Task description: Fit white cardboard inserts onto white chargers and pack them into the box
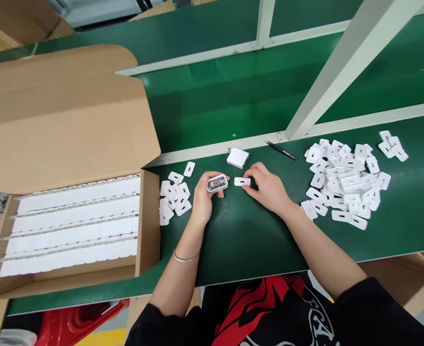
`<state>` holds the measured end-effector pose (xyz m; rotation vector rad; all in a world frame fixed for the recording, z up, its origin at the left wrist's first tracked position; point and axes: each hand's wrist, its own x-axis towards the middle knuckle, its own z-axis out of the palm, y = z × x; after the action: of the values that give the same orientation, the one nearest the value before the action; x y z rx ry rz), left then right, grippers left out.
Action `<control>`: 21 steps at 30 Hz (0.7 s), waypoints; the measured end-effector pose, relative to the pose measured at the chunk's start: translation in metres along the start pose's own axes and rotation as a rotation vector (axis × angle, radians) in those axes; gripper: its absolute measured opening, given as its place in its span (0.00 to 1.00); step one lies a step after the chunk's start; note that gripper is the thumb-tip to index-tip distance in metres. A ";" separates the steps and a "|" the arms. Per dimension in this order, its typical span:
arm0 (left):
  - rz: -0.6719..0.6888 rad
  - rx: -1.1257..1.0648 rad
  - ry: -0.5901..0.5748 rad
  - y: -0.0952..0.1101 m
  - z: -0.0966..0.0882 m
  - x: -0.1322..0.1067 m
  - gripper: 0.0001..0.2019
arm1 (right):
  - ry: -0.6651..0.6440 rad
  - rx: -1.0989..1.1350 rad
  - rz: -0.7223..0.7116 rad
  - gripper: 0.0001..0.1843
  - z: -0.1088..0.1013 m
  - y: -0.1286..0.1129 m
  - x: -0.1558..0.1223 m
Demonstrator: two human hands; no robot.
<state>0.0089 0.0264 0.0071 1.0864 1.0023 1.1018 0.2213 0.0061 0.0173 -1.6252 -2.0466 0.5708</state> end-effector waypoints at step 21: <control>-0.001 0.233 -0.233 0.000 0.011 -0.013 0.27 | 0.354 0.233 -0.348 0.25 -0.003 -0.014 -0.005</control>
<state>0.0177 0.0119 0.0097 1.3673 0.9597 0.8480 0.2132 -0.0016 0.0272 -1.1118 -1.8583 0.3512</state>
